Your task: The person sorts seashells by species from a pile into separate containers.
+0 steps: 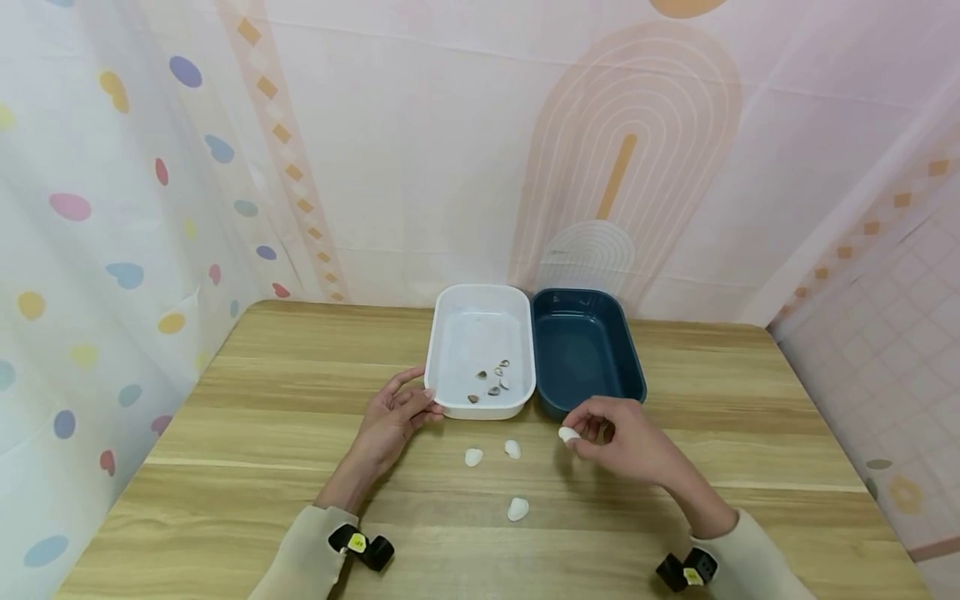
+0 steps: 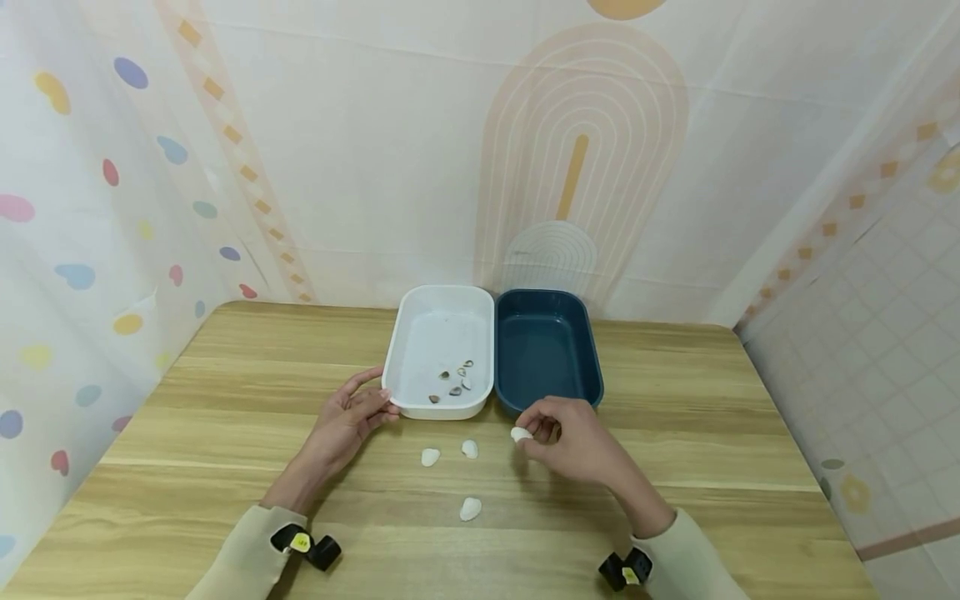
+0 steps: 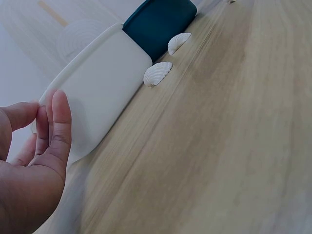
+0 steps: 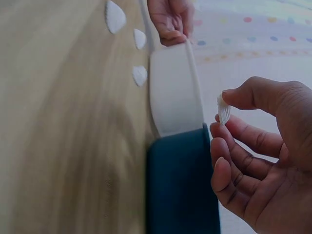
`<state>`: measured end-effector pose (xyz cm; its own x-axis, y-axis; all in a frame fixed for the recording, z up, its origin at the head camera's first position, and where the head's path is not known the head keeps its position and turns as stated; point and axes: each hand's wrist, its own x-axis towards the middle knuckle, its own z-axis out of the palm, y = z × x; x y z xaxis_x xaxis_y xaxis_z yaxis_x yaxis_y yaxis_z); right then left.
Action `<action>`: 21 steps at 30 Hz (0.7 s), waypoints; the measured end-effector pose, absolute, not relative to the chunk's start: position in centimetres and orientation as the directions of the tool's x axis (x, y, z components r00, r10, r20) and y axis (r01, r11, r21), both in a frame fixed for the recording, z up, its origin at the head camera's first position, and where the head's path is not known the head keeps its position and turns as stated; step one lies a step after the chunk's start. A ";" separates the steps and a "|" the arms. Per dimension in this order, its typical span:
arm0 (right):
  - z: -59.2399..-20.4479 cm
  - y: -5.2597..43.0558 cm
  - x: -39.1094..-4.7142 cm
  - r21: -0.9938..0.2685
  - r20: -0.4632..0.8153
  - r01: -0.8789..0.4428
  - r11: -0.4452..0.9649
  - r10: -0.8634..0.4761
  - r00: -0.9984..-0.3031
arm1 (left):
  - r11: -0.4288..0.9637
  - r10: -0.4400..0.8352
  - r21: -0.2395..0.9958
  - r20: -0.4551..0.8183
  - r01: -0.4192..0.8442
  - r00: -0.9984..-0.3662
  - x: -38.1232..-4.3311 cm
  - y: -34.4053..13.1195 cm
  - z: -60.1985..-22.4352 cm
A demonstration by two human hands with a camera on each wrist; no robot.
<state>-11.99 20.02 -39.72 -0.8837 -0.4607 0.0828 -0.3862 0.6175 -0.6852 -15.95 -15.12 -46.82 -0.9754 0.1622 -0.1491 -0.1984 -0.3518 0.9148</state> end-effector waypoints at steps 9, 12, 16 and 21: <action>-38.1 20.9 -14.0 -0.656 0.144 -0.411 0.633 -0.430 -0.891 | -0.348 0.159 0.916 -0.152 -0.200 -0.975 -16.0 -15.1 -46.9; -37.5 21.2 -14.7 -0.649 0.151 -0.411 0.640 -0.421 -0.894 | -0.350 0.161 0.915 -0.153 -0.202 -0.975 -16.0 -15.1 -46.9; -36.9 21.4 -15.9 -0.647 0.139 -0.393 0.653 -0.406 -0.903 | -0.349 0.161 0.914 -0.157 -0.205 -0.974 -16.0 -15.1 -46.9; -36.7 21.6 -17.4 -0.644 0.119 -0.368 0.671 -0.388 -0.914 | -0.347 0.157 0.915 -0.158 -0.204 -0.975 -16.0 -15.1 -46.8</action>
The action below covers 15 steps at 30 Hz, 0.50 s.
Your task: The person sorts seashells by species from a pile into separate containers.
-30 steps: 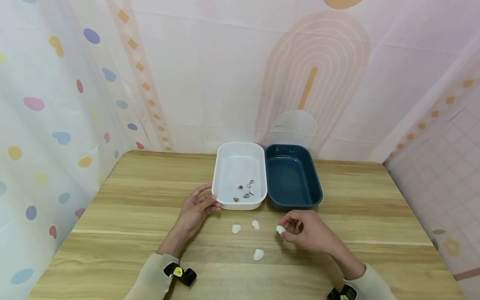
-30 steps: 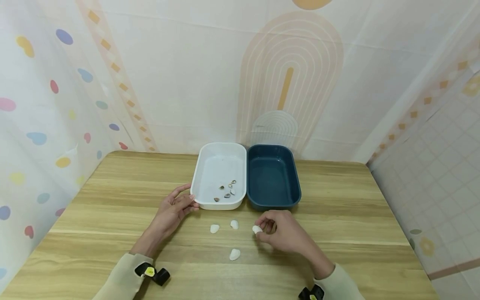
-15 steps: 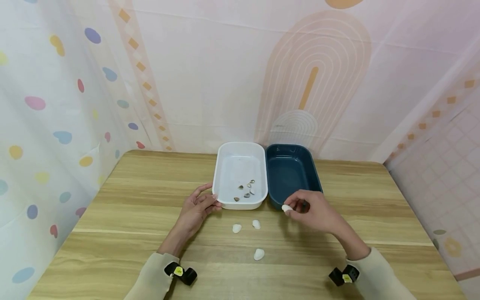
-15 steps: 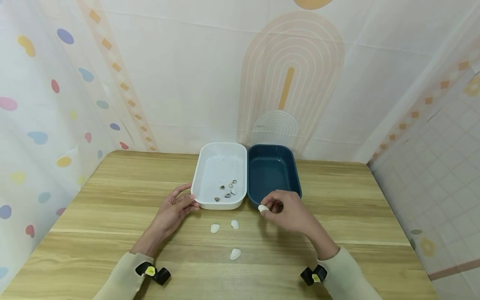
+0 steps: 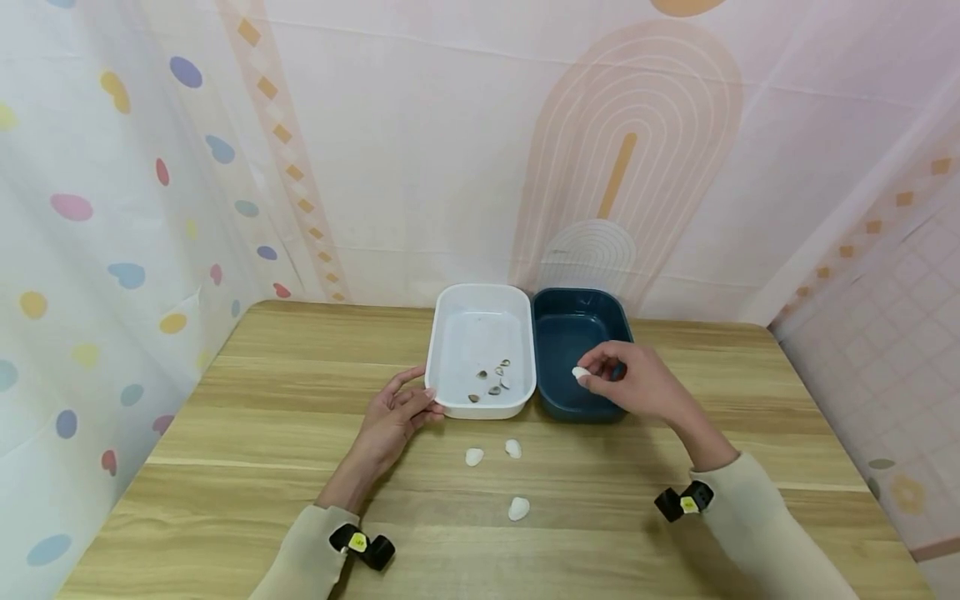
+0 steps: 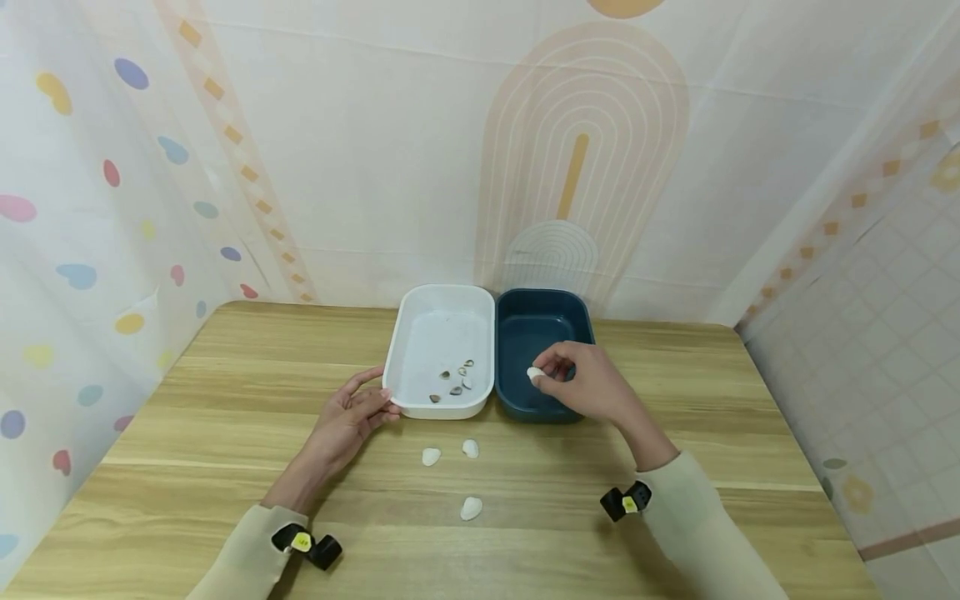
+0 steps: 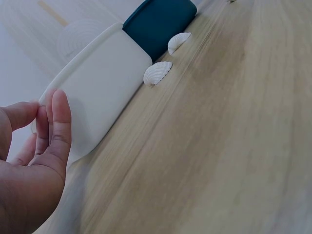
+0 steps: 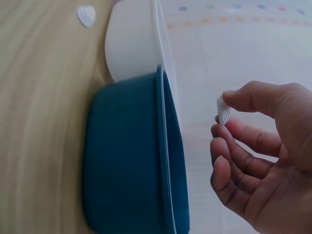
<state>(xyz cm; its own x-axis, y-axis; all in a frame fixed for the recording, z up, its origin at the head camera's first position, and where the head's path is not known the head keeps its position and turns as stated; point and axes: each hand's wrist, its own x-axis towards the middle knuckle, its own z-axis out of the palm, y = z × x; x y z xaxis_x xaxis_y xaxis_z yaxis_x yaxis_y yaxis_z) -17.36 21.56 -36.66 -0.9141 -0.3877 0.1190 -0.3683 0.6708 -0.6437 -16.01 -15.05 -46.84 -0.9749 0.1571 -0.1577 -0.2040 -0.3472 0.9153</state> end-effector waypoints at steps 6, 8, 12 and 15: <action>-36.5 21.5 -19.0 -0.628 0.104 -0.356 0.693 -0.378 -0.920 | -0.348 0.160 0.917 -0.149 -0.197 -0.976 -16.1 -15.1 -46.9; -36.5 21.5 -19.4 -0.628 0.085 -0.339 0.700 -0.372 -0.924 | -0.351 0.163 0.916 -0.145 -0.194 -0.976 -16.1 -15.1 -46.9; -36.5 21.5 -20.3 -0.621 0.060 -0.326 0.713 -0.371 -0.927 | -0.356 0.164 0.914 -0.142 -0.193 -0.976 -16.1 -15.1 -46.9; -36.5 21.5 -20.9 -0.607 0.052 -0.328 0.724 -0.376 -0.925 | -0.356 0.163 0.915 -0.141 -0.191 -0.977 -16.1 -15.1 -47.0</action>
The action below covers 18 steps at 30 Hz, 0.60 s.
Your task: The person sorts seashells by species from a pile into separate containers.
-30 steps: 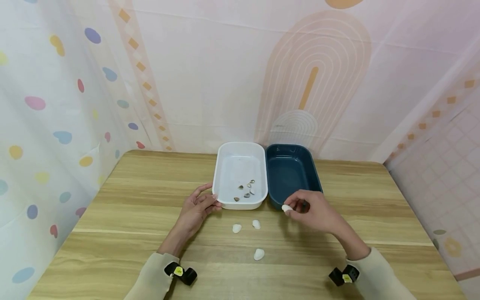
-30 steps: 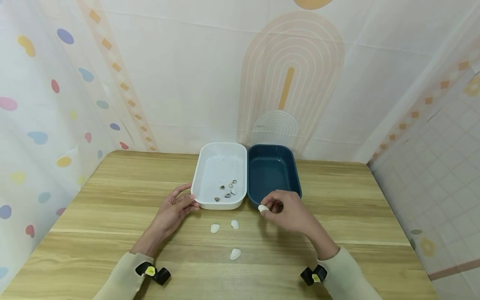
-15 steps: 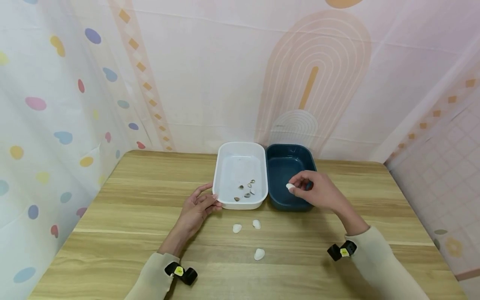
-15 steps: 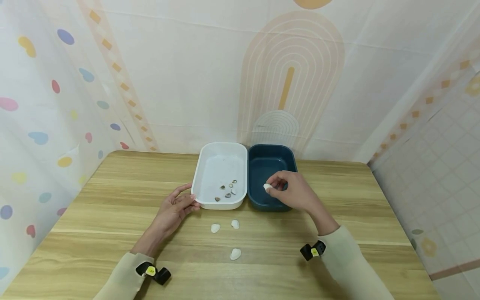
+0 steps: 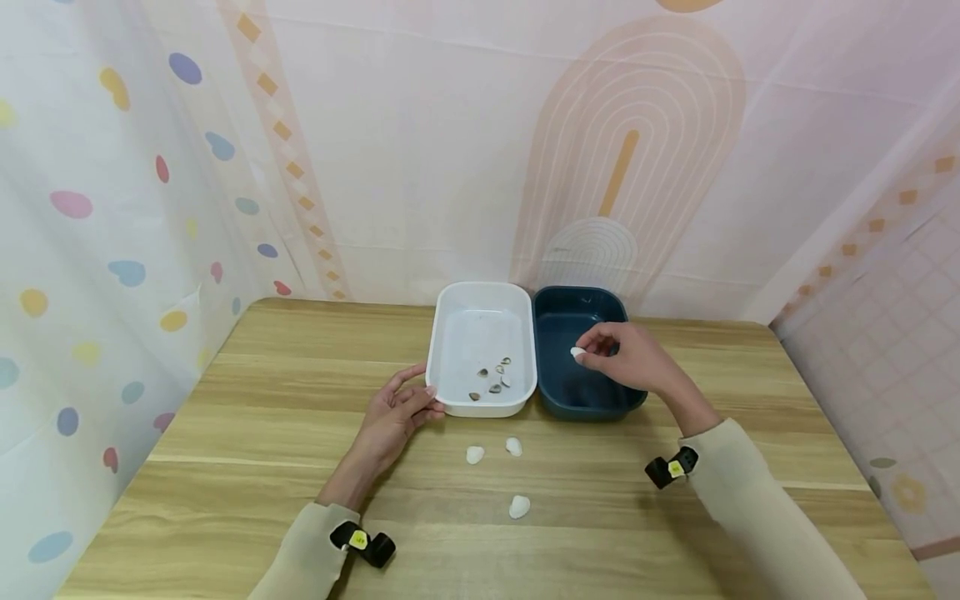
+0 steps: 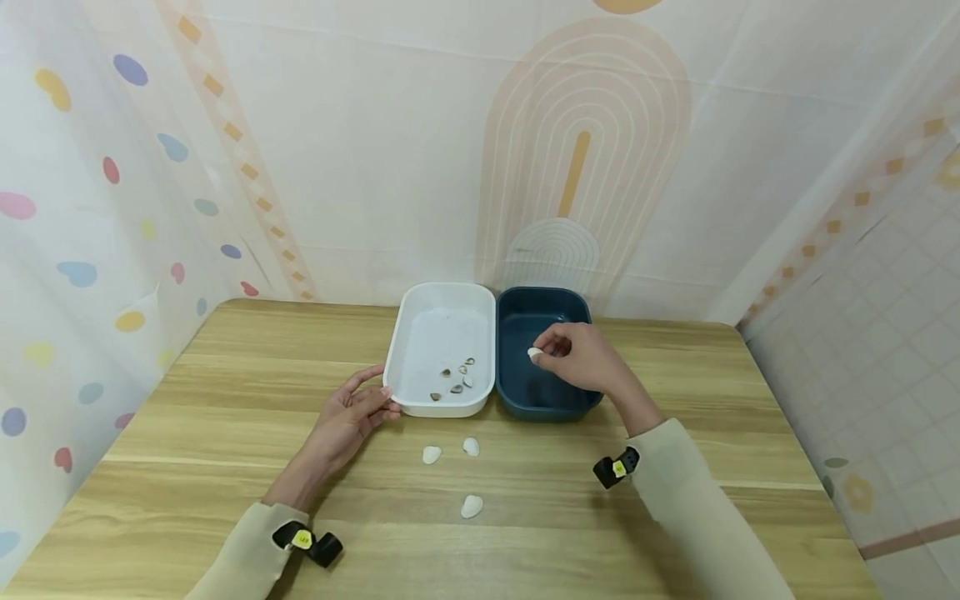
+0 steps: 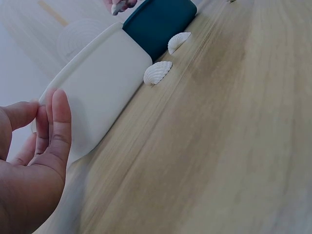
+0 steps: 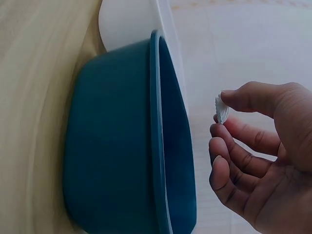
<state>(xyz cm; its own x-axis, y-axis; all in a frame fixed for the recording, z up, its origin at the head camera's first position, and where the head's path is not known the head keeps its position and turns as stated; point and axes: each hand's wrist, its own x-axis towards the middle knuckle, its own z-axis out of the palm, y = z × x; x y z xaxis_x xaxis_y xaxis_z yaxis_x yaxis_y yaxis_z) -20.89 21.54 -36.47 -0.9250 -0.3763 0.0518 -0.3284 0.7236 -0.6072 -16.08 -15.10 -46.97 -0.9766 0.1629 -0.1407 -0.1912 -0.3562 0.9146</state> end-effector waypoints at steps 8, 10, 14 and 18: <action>-36.7 21.5 -22.2 -0.585 0.002 -0.318 0.746 -0.391 -0.920 | -0.346 0.165 0.920 -0.135 -0.186 -0.977 -16.1 -15.1 -47.0; -36.8 21.4 -22.5 -0.587 -0.022 -0.300 0.752 -0.385 -0.922 | -0.347 0.169 0.919 -0.135 -0.187 -0.976 -16.0 -15.1 -47.0; -37.3 21.3 -23.0 -0.590 -0.063 -0.266 0.762 -0.372 -0.926 | -0.348 0.163 0.919 -0.133 -0.183 -0.978 -15.9 -15.1 -47.0; -38.0 21.2 -23.3 -0.594 -0.086 -0.253 0.764 -0.373 -0.924 | -0.351 0.159 0.918 -0.133 -0.182 -0.978 -15.8 -15.2 -47.0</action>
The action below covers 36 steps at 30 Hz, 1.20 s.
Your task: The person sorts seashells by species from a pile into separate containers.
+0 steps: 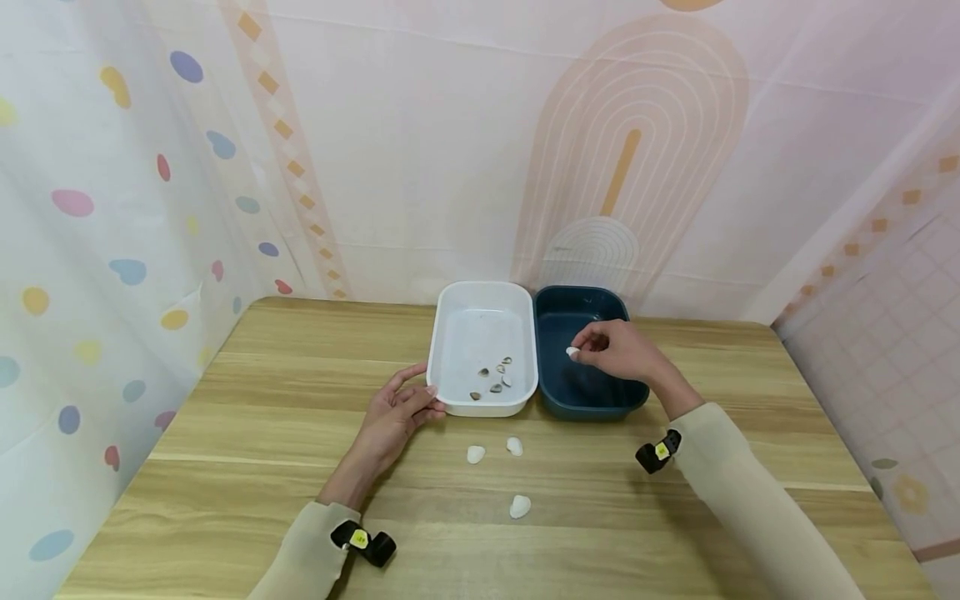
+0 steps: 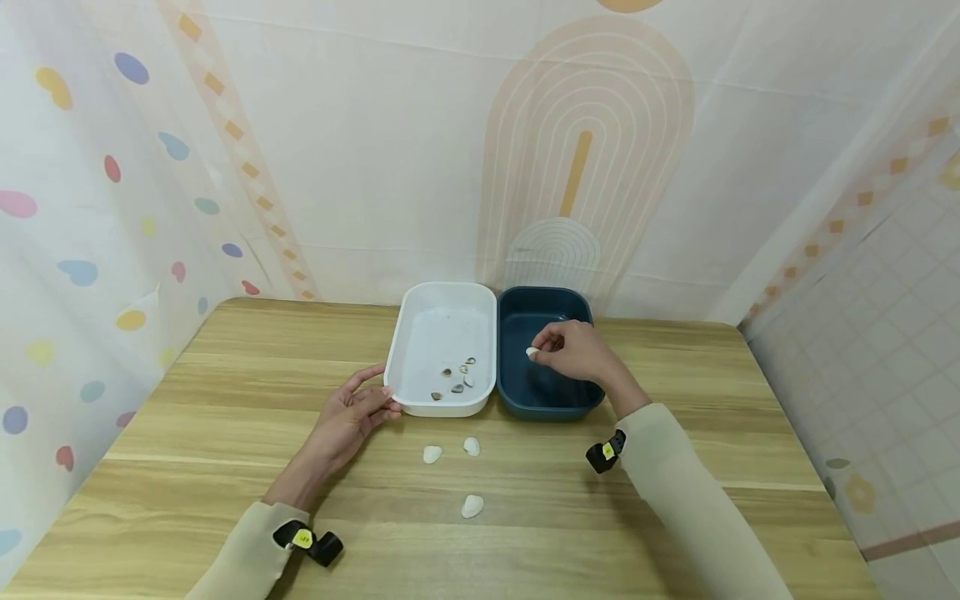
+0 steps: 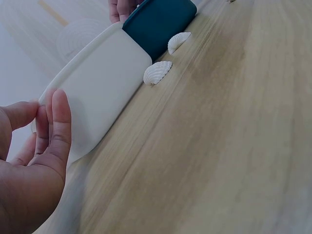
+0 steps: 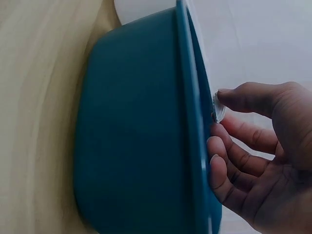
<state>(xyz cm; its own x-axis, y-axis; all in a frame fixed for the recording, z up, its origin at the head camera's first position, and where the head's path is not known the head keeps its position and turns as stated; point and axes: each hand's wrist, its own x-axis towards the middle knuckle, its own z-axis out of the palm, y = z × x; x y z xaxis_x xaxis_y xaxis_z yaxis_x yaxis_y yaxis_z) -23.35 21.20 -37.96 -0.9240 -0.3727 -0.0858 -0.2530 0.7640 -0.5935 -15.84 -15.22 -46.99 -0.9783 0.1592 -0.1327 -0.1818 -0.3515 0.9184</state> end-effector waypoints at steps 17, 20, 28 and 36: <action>-37.5 21.6 -20.6 -0.619 -0.032 -0.299 0.726 -0.404 -0.914 | -0.335 0.163 0.920 -0.156 -0.204 -0.974 -15.8 -14.9 -46.9; -37.2 21.7 -19.9 -0.614 0.000 -0.323 0.720 -0.409 -0.912 | -0.341 0.171 0.917 -0.156 -0.206 -0.973 -15.8 -14.9 -46.8; -36.9 21.3 -18.2 -0.610 0.043 -0.370 0.701 -0.437 -0.898 | -0.342 0.167 0.917 -0.154 -0.204 -0.974 -15.8 -14.9 -46.8; -36.8 20.5 -16.2 -0.630 0.103 -0.422 0.651 -0.469 -0.877 | -0.346 0.166 0.916 -0.156 -0.205 -0.974 -15.6 -15.0 -46.8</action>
